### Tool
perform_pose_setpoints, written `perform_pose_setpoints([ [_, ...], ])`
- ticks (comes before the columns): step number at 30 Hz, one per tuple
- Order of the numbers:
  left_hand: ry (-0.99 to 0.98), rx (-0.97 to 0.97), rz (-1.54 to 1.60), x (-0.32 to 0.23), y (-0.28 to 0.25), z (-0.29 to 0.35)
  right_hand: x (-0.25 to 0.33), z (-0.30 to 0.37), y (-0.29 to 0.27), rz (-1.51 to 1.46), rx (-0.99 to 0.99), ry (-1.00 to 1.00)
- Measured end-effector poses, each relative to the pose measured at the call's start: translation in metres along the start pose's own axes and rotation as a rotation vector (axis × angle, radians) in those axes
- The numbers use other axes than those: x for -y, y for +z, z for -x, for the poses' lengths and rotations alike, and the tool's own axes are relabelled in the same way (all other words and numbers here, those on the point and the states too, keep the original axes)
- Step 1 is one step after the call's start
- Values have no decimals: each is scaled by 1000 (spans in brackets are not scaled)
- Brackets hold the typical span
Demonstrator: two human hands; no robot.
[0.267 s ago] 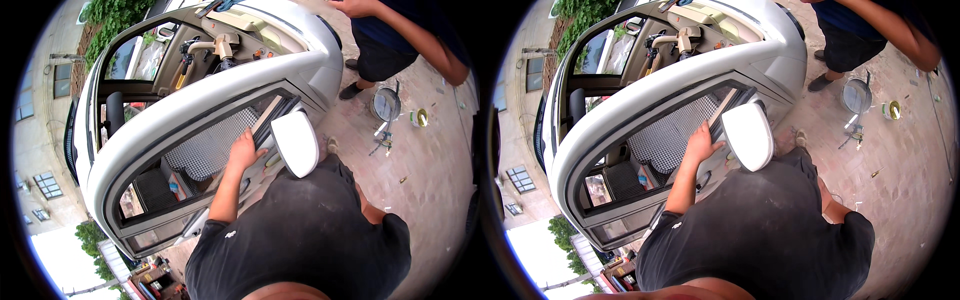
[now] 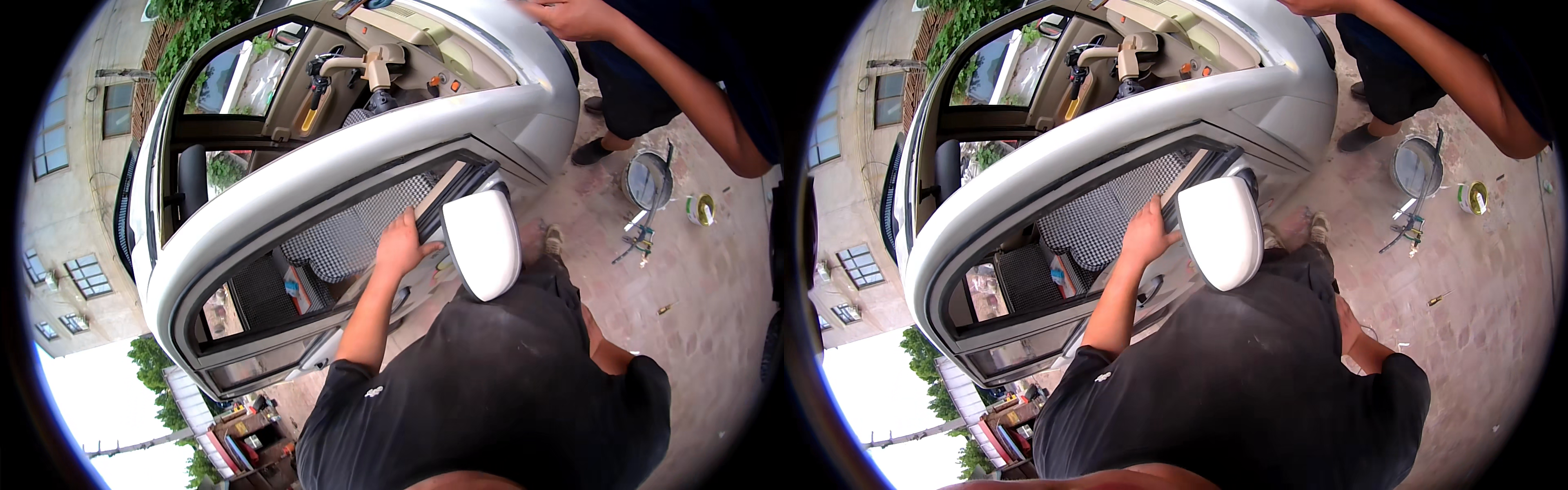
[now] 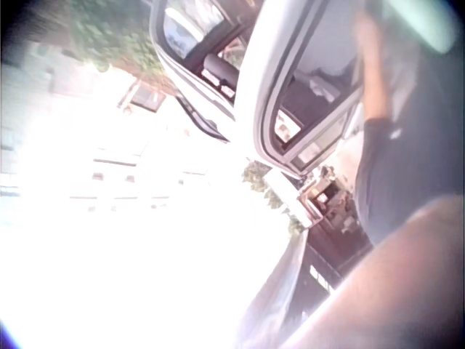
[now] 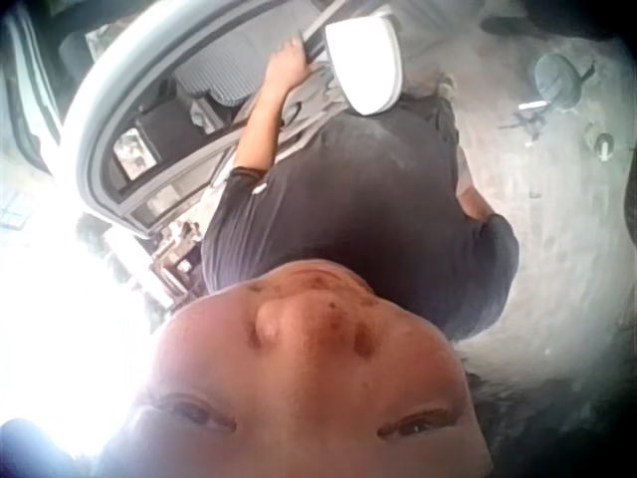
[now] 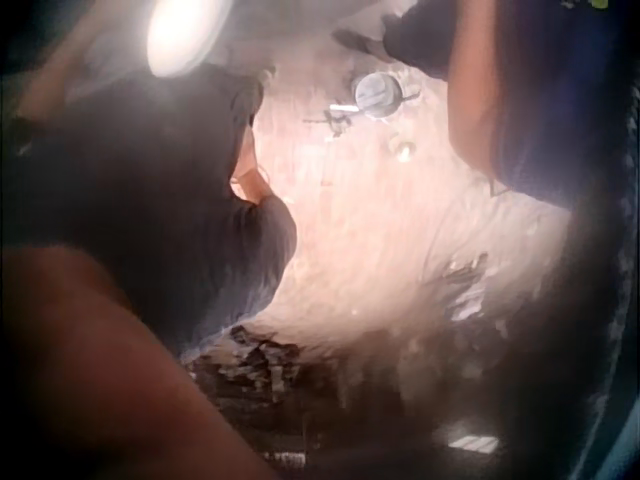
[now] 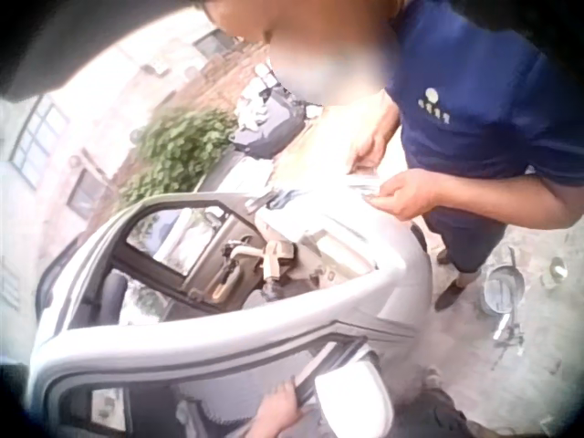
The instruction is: The person kneels on the ground and mixes a yellow paste on a plastic sheet using a metal scraper. They then apply the paste to the door frame of a white car and smooth it with the scraper.
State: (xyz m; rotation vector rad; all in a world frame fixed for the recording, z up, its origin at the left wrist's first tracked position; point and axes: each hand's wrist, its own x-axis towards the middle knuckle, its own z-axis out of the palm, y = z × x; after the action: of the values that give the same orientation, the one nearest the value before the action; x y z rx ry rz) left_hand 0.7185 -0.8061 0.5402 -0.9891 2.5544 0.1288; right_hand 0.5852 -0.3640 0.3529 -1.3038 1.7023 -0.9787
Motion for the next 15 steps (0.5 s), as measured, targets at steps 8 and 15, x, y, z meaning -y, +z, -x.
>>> perform_pose_setpoints([
  [8,-8,-47,-51,-5,0,-1,-5,-7,-9,-74,39,-11],
  [15,-76,22,-54,-10,-2,-5,-15,-7,-14,-81,114,16],
])
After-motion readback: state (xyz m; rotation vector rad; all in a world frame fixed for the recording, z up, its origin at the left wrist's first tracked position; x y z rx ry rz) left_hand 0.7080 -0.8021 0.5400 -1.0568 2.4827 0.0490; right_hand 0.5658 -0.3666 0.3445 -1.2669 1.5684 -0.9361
